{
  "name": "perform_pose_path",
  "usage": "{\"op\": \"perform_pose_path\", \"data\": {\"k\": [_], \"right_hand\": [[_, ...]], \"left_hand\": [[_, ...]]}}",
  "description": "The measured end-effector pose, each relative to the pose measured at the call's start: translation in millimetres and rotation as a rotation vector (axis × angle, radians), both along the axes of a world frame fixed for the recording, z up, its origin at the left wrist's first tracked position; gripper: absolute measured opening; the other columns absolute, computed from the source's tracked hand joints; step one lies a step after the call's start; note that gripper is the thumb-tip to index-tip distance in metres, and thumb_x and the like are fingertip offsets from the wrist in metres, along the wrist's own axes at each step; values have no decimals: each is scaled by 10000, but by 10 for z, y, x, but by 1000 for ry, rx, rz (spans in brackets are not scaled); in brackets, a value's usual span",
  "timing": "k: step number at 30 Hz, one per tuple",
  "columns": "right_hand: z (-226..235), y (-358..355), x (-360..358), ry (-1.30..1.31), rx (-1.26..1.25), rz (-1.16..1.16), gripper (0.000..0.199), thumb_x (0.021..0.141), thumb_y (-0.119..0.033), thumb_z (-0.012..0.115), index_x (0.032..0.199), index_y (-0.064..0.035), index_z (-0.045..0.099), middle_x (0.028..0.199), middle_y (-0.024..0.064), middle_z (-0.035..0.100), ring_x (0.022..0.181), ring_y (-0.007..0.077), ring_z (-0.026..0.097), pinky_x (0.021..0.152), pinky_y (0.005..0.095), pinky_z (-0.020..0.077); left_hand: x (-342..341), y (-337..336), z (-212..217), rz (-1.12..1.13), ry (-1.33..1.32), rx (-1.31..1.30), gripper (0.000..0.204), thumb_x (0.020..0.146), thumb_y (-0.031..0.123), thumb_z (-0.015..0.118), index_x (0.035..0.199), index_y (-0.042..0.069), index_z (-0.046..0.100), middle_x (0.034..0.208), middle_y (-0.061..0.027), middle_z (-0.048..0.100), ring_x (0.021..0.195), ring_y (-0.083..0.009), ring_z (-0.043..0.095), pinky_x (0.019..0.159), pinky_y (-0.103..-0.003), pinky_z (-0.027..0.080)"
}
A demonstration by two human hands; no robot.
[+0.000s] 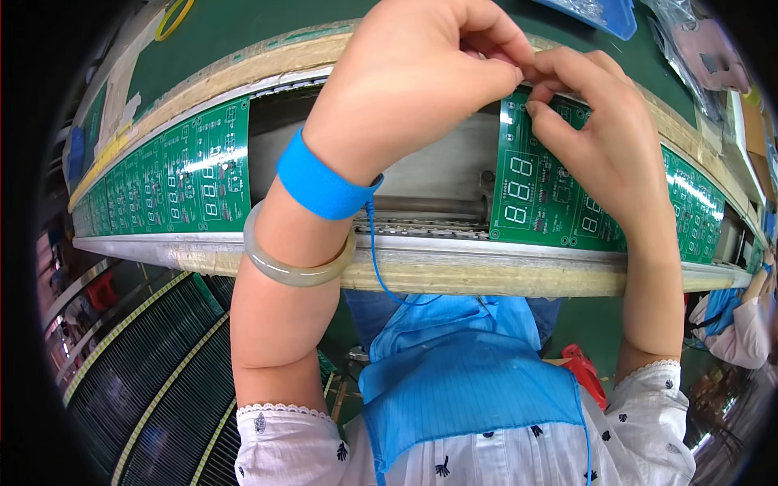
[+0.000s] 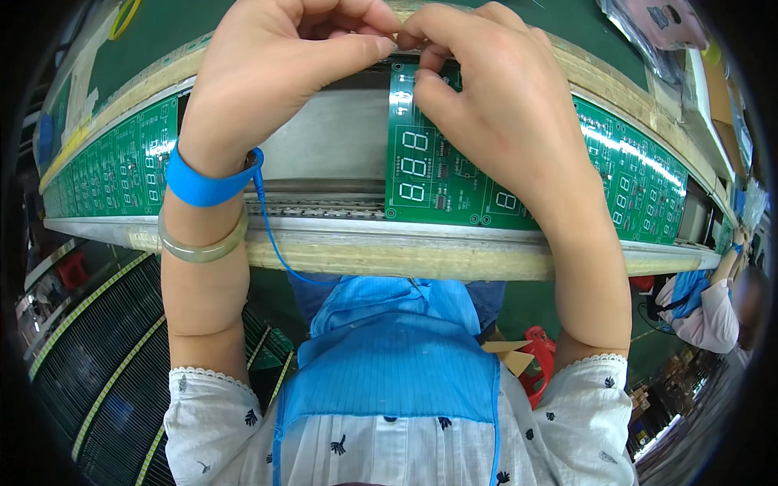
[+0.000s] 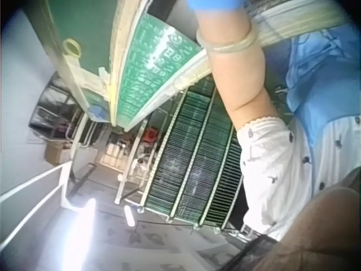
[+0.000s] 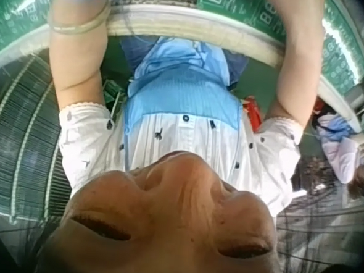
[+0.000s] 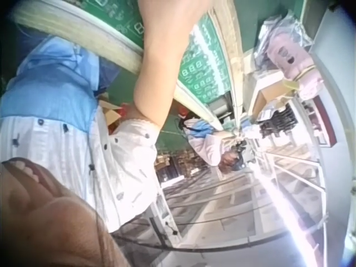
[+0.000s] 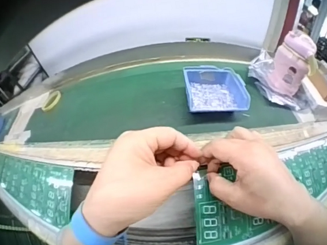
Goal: The person inserts small electronic components into designated slots on a panel of green printed circuit boards by hand, taking the components from a blue component bin.
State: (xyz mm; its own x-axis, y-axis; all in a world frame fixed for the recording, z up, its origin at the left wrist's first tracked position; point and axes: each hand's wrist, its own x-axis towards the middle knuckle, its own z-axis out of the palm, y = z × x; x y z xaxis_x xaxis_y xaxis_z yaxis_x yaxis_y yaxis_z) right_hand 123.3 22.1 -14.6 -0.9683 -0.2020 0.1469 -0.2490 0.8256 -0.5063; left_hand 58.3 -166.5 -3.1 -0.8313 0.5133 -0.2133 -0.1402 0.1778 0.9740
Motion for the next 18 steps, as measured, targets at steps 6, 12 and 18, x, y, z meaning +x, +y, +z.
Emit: {"op": "perform_pose_path", "data": {"k": [6, 12, 18], "right_hand": [[-13, -33, 14, 32, 63, -6, 311, 814, -40, 662, 1124, -52, 685, 904, 59, 701, 944, 237, 642, 866, 350, 513], [-93, -46, 2, 167, 47, 18, 240, 794, -58, 669, 1027, -98, 712, 798, 50, 684, 830, 282, 645, 760, 431, 505], [-126, -45, 15, 161, -7, 22, 251, 820, -71, 671, 1068, -100, 701, 823, 55, 692, 865, 290, 649, 788, 444, 487]], "left_hand": [[-3, -47, -41, -29, -25, 91, 148, 892, -20, 651, 1012, -67, 725, 883, -51, 720, 779, -62, 604, 715, -212, 513], [-8, -40, -40, -66, -11, 42, 162, 883, -7, 650, 1014, -71, 722, 865, -42, 708, 766, -64, 594, 708, -213, 501], [-2, -65, -148, -75, 20, -39, 152, 886, 29, 662, 999, -27, 746, 870, -71, 736, 781, -136, 653, 721, -282, 536]]}}
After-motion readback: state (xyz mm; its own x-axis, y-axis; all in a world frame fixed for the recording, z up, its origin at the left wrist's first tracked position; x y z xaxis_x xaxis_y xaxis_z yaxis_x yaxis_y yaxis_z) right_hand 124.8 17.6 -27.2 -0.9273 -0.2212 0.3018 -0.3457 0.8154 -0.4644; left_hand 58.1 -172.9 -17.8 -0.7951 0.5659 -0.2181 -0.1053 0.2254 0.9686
